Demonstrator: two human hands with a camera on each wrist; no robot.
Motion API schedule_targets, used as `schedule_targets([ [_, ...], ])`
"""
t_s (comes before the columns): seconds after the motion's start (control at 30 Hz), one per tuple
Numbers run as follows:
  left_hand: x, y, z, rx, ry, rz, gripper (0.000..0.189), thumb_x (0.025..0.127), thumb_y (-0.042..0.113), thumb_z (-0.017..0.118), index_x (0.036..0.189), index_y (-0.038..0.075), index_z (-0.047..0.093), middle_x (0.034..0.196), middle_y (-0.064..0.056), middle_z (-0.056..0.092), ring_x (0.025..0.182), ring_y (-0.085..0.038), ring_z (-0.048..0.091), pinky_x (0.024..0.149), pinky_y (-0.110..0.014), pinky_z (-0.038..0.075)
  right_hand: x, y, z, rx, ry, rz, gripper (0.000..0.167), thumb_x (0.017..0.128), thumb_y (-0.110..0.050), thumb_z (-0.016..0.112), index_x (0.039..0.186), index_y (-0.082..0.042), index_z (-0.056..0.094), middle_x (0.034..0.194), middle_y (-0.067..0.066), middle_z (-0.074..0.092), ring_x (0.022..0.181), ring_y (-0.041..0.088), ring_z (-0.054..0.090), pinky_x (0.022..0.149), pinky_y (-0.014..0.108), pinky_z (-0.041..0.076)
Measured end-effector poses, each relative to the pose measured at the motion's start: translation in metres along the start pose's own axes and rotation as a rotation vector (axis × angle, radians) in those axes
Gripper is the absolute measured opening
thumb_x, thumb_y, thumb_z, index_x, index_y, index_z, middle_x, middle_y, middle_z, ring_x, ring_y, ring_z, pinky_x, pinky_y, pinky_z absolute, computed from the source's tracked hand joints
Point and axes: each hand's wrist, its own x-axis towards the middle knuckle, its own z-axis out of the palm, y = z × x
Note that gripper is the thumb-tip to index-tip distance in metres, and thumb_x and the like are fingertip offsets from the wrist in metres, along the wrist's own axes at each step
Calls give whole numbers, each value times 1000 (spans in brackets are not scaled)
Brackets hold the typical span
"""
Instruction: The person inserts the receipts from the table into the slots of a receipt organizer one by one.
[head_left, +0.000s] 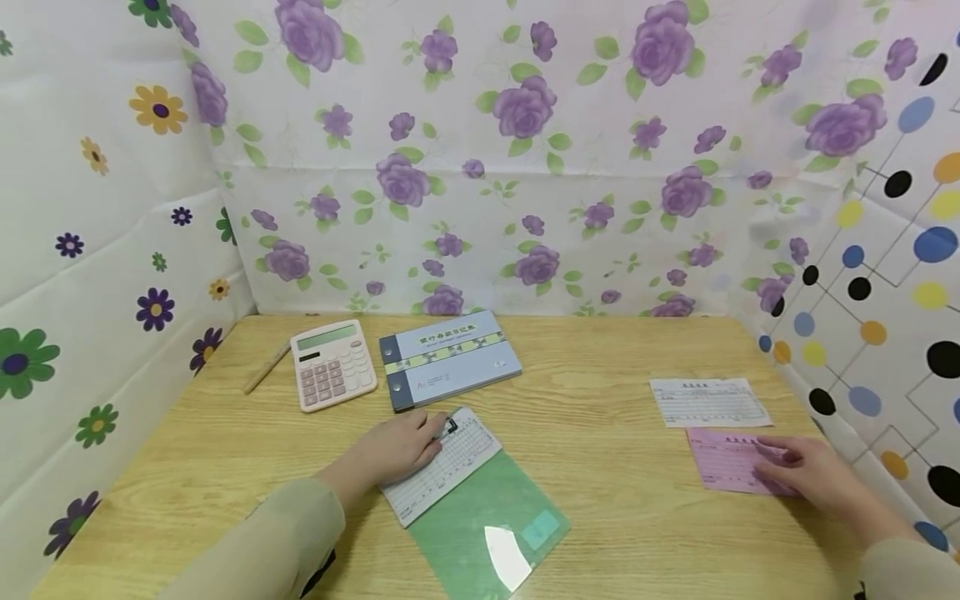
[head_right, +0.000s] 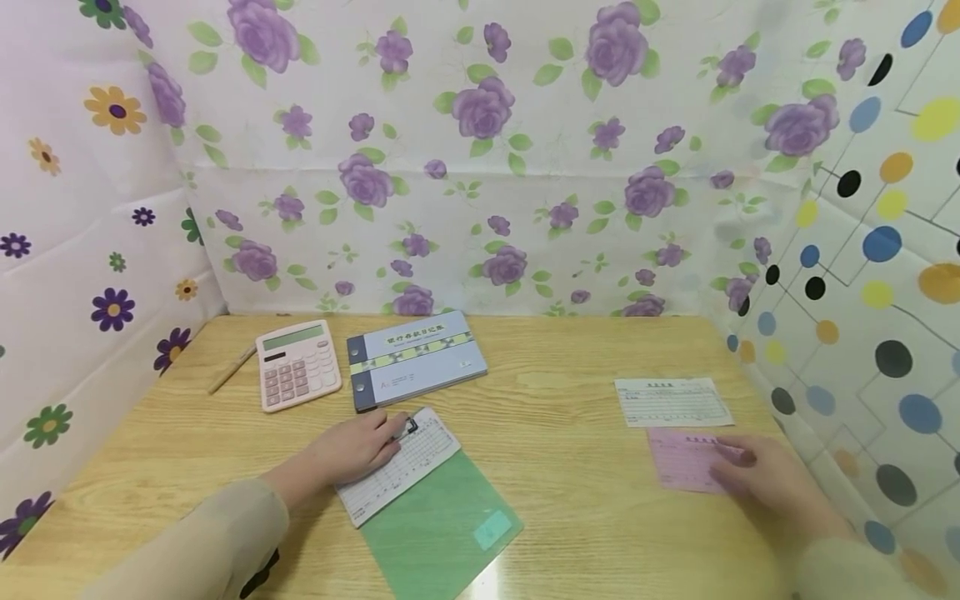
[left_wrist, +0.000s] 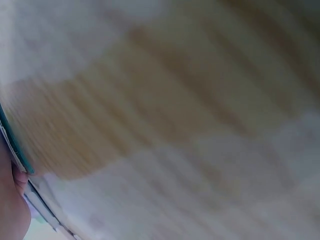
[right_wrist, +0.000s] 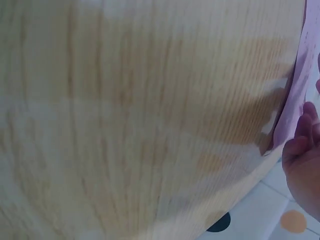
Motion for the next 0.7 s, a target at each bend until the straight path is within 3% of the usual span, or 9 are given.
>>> schedule_targets([
  [0.17, -1, 1, -1, 3, 0, -11, 48, 99, 36, 42, 140, 12, 41, 86, 3, 39, 69, -11, 38, 60, -27, 36, -2, 8, -4, -53, 16, 12, 83, 83, -61, 58, 131, 6, 48, 123, 45, 34, 109, 59, 36, 84, 68, 31],
  [0.37, 0, 3, -2, 7, 8, -10, 48, 99, 36, 41, 141, 11, 41, 85, 3, 39, 68, -11, 37, 60, -27, 36, -4, 22, -6, -131, 65, 4, 80, 83, -61, 57, 126, 6, 51, 116, 46, 39, 103, 60, 38, 81, 68, 32],
  [0.6, 0, 1, 2, 9, 5, -11, 48, 99, 37, 41, 140, 12, 41, 85, 3, 38, 67, -11, 37, 59, -26, 35, -7, 35, -10, -149, 31, 86, 86, 84, -65, 51, 128, 9, 46, 114, 49, 34, 103, 63, 30, 83, 72, 26],
  [0.7, 1, 0, 3, 8, 10, -10, 48, 99, 36, 41, 140, 12, 42, 85, 3, 38, 68, -10, 37, 59, -26, 36, -5, 40, -8, -186, 23, 70, 84, 86, -65, 49, 127, 8, 48, 113, 47, 40, 101, 63, 34, 82, 71, 29],
])
